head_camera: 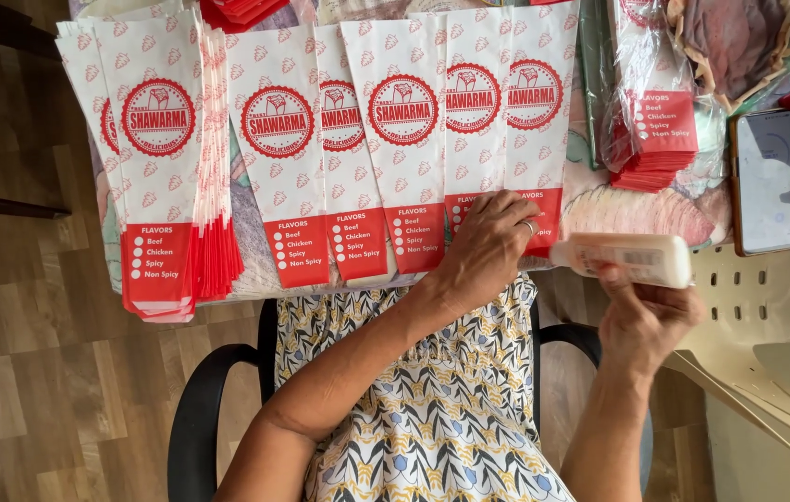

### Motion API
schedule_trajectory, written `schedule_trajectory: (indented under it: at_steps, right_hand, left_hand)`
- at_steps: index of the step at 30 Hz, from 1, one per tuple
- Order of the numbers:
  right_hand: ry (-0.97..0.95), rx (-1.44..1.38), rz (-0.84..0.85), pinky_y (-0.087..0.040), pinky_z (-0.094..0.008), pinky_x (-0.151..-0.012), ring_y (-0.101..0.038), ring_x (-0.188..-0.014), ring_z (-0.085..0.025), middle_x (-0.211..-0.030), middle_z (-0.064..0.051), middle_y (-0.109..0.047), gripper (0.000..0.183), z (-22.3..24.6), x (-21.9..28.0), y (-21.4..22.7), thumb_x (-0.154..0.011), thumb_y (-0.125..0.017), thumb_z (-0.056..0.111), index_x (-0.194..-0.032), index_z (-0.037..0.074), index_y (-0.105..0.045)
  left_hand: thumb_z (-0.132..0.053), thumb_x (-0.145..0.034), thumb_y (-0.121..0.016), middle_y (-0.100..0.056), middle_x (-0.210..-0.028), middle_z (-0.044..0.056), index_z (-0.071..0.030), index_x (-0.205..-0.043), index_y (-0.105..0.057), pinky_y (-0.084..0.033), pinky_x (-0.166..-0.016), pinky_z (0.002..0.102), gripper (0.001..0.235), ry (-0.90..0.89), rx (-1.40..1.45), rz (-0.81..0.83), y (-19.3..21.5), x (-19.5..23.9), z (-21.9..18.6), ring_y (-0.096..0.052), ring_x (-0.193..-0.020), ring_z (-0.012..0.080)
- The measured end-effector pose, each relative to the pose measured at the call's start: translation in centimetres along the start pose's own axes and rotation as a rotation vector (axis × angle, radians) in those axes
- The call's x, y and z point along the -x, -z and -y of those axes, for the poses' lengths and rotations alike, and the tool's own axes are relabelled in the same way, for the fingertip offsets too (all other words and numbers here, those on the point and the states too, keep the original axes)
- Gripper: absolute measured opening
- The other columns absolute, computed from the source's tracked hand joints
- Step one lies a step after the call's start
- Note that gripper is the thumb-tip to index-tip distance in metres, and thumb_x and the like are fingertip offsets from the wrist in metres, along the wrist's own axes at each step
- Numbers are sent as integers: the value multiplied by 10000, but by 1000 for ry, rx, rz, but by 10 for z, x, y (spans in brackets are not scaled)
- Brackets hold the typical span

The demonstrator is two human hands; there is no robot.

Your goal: The person is organizing and gluing paper shawarma sleeves by laying them out in overlapping rows and applying glue to the edges.

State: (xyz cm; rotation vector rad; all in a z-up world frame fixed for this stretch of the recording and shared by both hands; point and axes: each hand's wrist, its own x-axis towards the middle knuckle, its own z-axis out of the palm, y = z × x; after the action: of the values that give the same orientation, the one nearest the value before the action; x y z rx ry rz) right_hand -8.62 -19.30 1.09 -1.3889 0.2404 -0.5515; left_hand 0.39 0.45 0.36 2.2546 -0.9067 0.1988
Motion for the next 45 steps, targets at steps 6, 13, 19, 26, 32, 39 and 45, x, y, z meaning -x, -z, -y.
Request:
schedule_trajectory:
  at_steps: [6,13,19,26,32,39,45]
  right_hand:
    - [-16,-14,-3,-698,-382,-980,-733,-1071,-234,-1029,-46,-734,232,-1,-1,-1,-787,-890,49,-954,67,-731]
    - [-18,8,-195,-653,-368,-877,-656,-1009,-193,-922,-26,-599,288,7,-9,27,-868,-880,-2,-950,47,-609]
    - [-77,-181,-171,-690,-457,-966,-653,-1179,-307,-1147,-157,-553,427,-20,1,16,-841,-833,-82,-936,107,-462]
    - [-90,125,109,-568,-275,-660,-629,-786,-116,-794,4,-631,267,9,12,-44,-825,-878,68,-771,3,-625]
    - [63,150,88,-573,-440,-937,-662,-1096,-240,-990,-163,-723,513,-41,26,-46,-660,-904,-91,-1130,-30,-707]
    - [-50,62,107,-691,-345,-762,-725,-873,-215,-902,-78,-699,259,1,8,-29,-792,-893,59,-816,3,-641]
    - [-48,8,68,-667,-339,-818,-706,-910,-201,-888,-61,-672,293,1,14,-30,-772,-888,14,-783,35,-596]
  left_hand:
    - [22,-828,-755,-656,-1275,176,25,-893,-750,-490,-1060,428,65,-8,-42,-4,-7,4,2,-542,-1178,305]
    - [115,-843,-709,-636,-1315,205,21,-1188,-719,-532,-1035,497,357,-22,34,-60,18,13,5,-549,-1201,366]
    - [18,-831,-791,-718,-1029,71,-25,-917,-768,-493,-977,442,99,116,-158,79,50,37,17,-588,-1021,257]
    - [-51,-838,-768,-667,-1282,131,-21,-986,-755,-468,-1058,443,151,109,-57,102,53,48,18,-560,-1172,291]
    - [-181,-829,-851,-680,-1186,130,-20,-1076,-759,-443,-978,381,309,142,7,185,64,44,18,-534,-1153,228]
    - [-218,-832,-823,-682,-1277,115,-41,-984,-762,-462,-1065,441,241,121,-49,77,51,48,20,-559,-1181,286]
    - [-119,-867,-789,-731,-1164,113,-38,-768,-744,-473,-1024,422,136,197,24,-24,42,43,18,-583,-1082,265]
